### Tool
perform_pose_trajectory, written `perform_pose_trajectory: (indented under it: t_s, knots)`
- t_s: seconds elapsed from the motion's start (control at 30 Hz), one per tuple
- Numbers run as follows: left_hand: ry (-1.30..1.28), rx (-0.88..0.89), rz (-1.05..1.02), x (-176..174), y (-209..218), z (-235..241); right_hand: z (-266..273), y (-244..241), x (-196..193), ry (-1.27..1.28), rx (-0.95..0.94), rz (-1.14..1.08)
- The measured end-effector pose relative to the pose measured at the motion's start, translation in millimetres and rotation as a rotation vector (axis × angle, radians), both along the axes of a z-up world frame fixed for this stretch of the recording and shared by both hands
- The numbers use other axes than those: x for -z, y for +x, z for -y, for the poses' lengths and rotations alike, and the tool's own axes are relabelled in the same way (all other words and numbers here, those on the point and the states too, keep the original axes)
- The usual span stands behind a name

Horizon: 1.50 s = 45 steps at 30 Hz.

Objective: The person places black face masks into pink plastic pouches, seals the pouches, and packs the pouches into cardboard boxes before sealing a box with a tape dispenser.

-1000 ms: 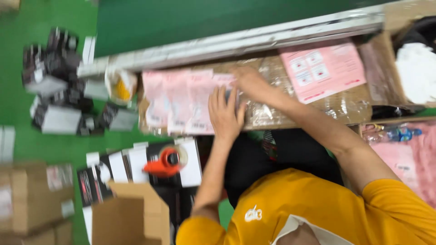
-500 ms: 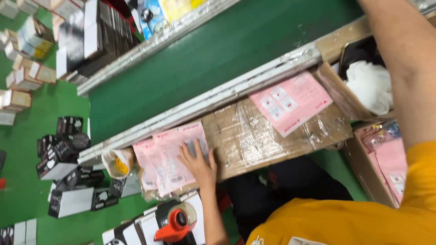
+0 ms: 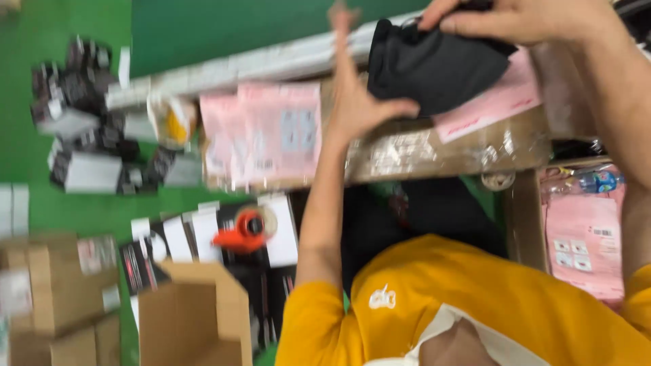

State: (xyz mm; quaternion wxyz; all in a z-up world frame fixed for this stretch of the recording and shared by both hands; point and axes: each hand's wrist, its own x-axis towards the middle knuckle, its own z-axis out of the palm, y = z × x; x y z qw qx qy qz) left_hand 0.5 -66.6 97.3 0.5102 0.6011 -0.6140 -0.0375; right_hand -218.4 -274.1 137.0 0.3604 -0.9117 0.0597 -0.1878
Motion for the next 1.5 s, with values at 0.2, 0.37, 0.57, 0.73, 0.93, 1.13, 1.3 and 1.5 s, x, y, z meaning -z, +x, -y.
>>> perform_pose_trajectory:
  t_s: [0.2, 0.37, 0.57, 0.73, 0.93, 1.13, 1.3, 1.5]
  knots:
    - [0.195, 0.371, -0.543, 52.6, -0.3, -60.4, -93.0, -2.5, 25.2, 0.241, -0.164, 0.234]
    - [0.256, 0.207, -0.418, 123.4, -7.5, -84.9, -122.2, -2.7, 181.8, 0.225, 0.067, 0.058]
    - [0.068, 0.156, -0.543, 156.6, -17.8, -83.4, -144.8, 12.5, 165.7, 0.201, 0.119, 0.117]
    - [0.049, 0.018, -0.167, 133.0, -18.7, -78.6, -138.7, 19.1, 213.0, 0.115, 0.186, 0.096]
    - [0.116, 0.003, -0.047, 123.8, -11.2, -78.4, -130.2, 19.4, 247.5, 0.243, 0.371, 0.086]
    - [0.221, 0.13, -0.14, 153.8, -5.6, -75.4, -145.3, 29.7, 187.3, 0.083, 0.196, -0.001]
    - [0.107, 0.197, -0.758, 142.3, -16.4, -79.9, -131.4, 16.2, 189.5, 0.679, 0.168, 0.159]
    - [-0.028, 0.32, -1.005, 95.2, -21.7, -86.8, -126.2, -7.3, 186.3, 0.812, 0.238, 0.389]
